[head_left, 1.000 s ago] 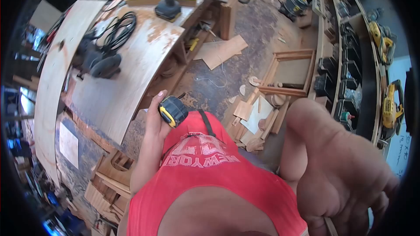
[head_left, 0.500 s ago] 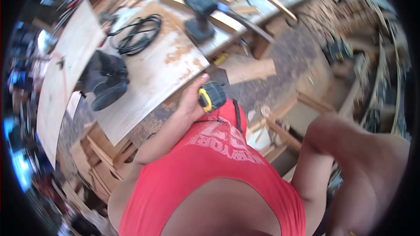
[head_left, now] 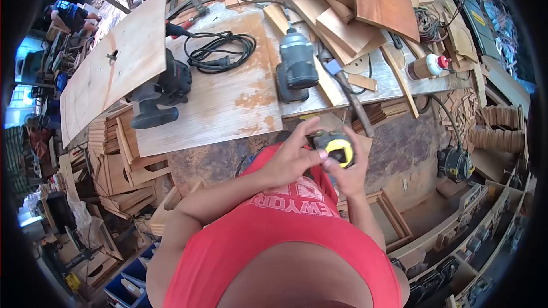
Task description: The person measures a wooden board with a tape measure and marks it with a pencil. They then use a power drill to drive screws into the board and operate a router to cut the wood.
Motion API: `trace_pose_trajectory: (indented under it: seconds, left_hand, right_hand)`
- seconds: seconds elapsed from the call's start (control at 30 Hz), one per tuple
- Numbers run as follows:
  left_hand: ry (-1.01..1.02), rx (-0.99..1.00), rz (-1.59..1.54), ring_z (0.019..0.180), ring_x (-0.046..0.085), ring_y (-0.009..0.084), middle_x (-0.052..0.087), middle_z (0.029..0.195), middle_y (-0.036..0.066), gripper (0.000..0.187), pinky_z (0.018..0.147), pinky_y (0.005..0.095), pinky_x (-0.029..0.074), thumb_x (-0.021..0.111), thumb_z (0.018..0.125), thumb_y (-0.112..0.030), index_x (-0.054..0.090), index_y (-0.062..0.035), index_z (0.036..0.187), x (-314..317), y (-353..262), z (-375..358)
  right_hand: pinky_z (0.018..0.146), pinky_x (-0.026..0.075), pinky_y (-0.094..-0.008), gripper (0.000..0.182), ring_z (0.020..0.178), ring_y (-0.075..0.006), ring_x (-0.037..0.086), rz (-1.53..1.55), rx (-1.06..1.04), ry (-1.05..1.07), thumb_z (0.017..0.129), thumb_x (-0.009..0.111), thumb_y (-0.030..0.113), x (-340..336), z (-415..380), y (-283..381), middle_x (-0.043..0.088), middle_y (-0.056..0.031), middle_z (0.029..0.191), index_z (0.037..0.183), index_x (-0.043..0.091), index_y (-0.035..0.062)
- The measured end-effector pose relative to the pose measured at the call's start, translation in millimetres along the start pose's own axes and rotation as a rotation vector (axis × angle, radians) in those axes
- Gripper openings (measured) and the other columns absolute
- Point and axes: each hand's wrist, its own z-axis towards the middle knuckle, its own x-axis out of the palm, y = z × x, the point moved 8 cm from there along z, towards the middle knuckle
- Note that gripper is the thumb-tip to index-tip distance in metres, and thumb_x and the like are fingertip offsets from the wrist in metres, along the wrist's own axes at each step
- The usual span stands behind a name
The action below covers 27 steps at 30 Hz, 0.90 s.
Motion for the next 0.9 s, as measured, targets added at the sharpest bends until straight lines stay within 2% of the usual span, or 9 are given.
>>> trace_pose_trajectory:
  seconds: [0.1, 0.13, 0.2, 0.23, 0.3, 0.47, 0.67, 0.8, 0.9]
  left_hand:
    - [-0.018, 0.038, 0.368, 0.124, 0.058, 0.0226, 0.048, 0.148, 0.014, 0.062, 0.101, 0.0371, 0.052, 0.068, 0.095, -0.009, 0.040, -0.0037, 0.150, 1, -20, 2]
    - [-0.095, 0.185, 0.283, 0.110, 0.065, 0.0196, 0.062, 0.131, 0.015, 0.052, 0.091, 0.0326, 0.055, 0.069, 0.095, -0.019, 0.052, -0.0027, 0.142, -9, -8, 4]
    - [-0.436, 0.084, 0.297, 0.094, 0.070, 0.0173, 0.073, 0.102, 0.011, 0.032, 0.085, 0.0301, 0.057, 0.064, 0.100, -0.017, 0.065, 0.0005, 0.126, -36, -17, -1]
    - [-0.660, 0.138, 0.293, 0.086, 0.067, 0.0149, 0.072, 0.097, 0.008, 0.029, 0.078, 0.0286, 0.054, 0.061, 0.100, -0.016, 0.066, 0.0014, 0.123, -62, -7, -8]
    - [-0.932, 0.115, 0.218, 0.081, 0.061, 0.0115, 0.067, 0.095, 0.005, 0.032, 0.075, 0.0274, 0.051, 0.062, 0.100, -0.018, 0.065, 0.0022, 0.125, -92, -8, -16]
    - [-1.187, 0.223, 0.189, 0.087, 0.059, 0.0111, 0.064, 0.103, 0.004, 0.038, 0.078, 0.0270, 0.050, 0.063, 0.101, -0.023, 0.063, 0.0015, 0.130, -132, -25, -17]
    - [-1.199, 0.370, 0.487, 0.081, 0.063, 0.0107, 0.071, 0.094, 0.006, 0.028, 0.075, 0.0265, 0.052, 0.067, 0.096, -0.017, 0.072, 0.0011, 0.118, -176, -55, 38]
    - [-1.234, 0.630, 0.841, 0.079, 0.068, 0.0264, 0.070, 0.088, 0.015, 0.021, 0.073, 0.0350, 0.053, 0.068, 0.089, -0.014, 0.075, -0.0006, 0.103, -200, -109, 103]
    - [-1.293, 0.434, 1.285, 0.094, 0.065, 0.0360, 0.069, 0.094, 0.018, 0.023, 0.089, 0.0460, 0.050, 0.061, 0.089, -0.017, 0.076, -0.0049, 0.102, -266, -135, 164]
  right_hand:
    - [0.090, 0.053, -0.0315, 0.071, 0.104, -0.0184, 0.063, 0.166, 0.084, -0.096, 0.085, 0.076, 0.020, -69, 47, -32, 0.063, -0.0151, 0.117, 0.144, 0.044, -0.0022]
    - [0.067, 0.059, -0.0333, 0.064, 0.094, -0.0205, 0.067, 0.273, 0.149, -0.133, 0.090, 0.073, 0.032, -91, 66, -40, 0.062, -0.0123, 0.112, 0.139, 0.047, -0.0004]
    - [0.054, 0.053, -0.0262, 0.051, 0.088, -0.0157, 0.066, -0.003, 0.121, -0.307, 0.097, 0.067, 0.031, -153, 111, -86, 0.062, -0.0117, 0.105, 0.134, 0.051, 0.0005]
    - [0.090, 0.051, -0.0331, 0.062, 0.107, -0.0234, 0.062, 0.049, 0.334, -0.292, 0.093, 0.072, 0.035, -156, 127, -73, 0.061, -0.0184, 0.119, 0.136, 0.049, -0.0032]
    - [0.102, 0.043, -0.0400, 0.069, 0.115, -0.0322, 0.059, -0.279, 0.135, -0.365, 0.090, 0.073, 0.041, -185, 171, -100, 0.061, -0.0258, 0.122, 0.136, 0.049, -0.0044]
    - [0.105, 0.041, -0.0393, 0.062, 0.123, -0.0313, 0.056, -0.185, 0.240, -0.225, 0.092, 0.071, 0.039, -179, 222, -124, 0.059, -0.0231, 0.131, 0.133, 0.054, -0.0050]
    - [0.105, 0.041, -0.0461, 0.045, 0.119, -0.0433, 0.055, -0.593, -0.286, -0.410, 0.092, 0.071, 0.018, -168, 240, -85, 0.059, -0.0256, 0.128, 0.128, 0.058, -0.0060]
    - [0.077, 0.048, -0.0420, 0.036, 0.094, -0.0318, 0.060, -0.547, -0.386, -0.314, 0.090, 0.070, 0.009, -140, 219, -25, 0.061, -0.0203, 0.108, 0.120, 0.060, -0.0069]
    - [0.071, 0.051, -0.0335, 0.037, 0.078, -0.0202, 0.059, -0.536, -0.633, -0.032, 0.088, 0.068, -0.001, -83, 173, 12, 0.062, -0.0152, 0.109, 0.124, 0.059, -0.0057]
